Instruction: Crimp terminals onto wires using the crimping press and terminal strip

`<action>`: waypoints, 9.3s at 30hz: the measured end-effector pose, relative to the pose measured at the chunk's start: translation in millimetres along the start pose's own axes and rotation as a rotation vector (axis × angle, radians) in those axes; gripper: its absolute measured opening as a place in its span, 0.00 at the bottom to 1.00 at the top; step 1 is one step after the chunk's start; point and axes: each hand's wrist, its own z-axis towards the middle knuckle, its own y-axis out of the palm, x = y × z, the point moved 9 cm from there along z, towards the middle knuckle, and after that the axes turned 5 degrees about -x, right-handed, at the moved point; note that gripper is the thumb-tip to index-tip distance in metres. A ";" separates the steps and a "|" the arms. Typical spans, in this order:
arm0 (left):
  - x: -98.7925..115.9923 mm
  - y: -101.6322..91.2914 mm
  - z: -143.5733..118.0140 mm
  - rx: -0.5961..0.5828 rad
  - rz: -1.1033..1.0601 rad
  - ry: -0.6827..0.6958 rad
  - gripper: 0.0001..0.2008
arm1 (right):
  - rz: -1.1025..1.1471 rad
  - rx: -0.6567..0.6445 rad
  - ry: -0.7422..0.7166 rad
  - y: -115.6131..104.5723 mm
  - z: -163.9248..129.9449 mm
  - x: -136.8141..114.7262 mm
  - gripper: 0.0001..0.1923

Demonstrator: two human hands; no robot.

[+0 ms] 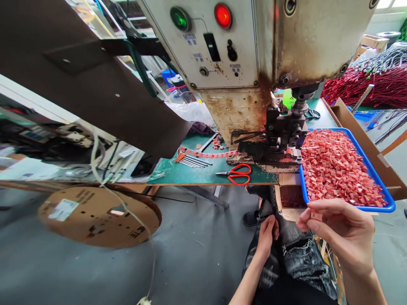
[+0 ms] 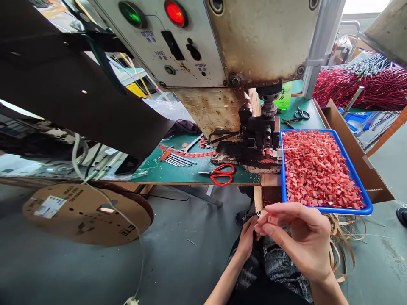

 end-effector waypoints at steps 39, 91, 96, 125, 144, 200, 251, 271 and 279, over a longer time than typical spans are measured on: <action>249.2 89.2 -150.2 -0.264 0.292 0.905 0.04 | -0.390 -0.014 -0.284 4.9 -25.7 -24.7 0.16; 8.0 52.2 -50.7 -0.603 0.098 0.101 0.25 | 0.682 0.675 0.269 -67.8 68.6 149.9 0.15; 17.8 56.6 -52.9 -0.602 0.122 0.194 0.26 | 0.682 0.682 0.229 -70.4 68.2 156.3 0.14; 1.1 50.6 -48.0 -0.587 0.063 -0.036 0.28 | 0.264 0.257 0.066 -68.6 11.6 39.9 0.16; -1.3 50.7 -49.9 -0.604 0.024 -0.051 0.29 | 0.037 0.137 -0.137 -14.8 -10.3 -4.0 0.07; 279.5 110.5 -181.8 -0.355 0.990 1.289 0.08 | -0.434 -0.259 -0.383 23.3 -22.5 -43.0 0.12; 262.5 88.1 -142.7 -0.374 0.480 0.859 0.06 | -0.354 -0.222 -0.169 18.5 -17.3 -23.7 0.10; 271.2 93.5 -175.4 -0.283 0.818 1.284 0.08 | -0.393 -0.252 -0.242 17.9 -18.4 -26.9 0.18; 267.8 98.6 -176.0 -0.215 0.916 1.314 0.09 | -0.427 -0.306 -0.255 21.1 -18.5 -24.9 0.19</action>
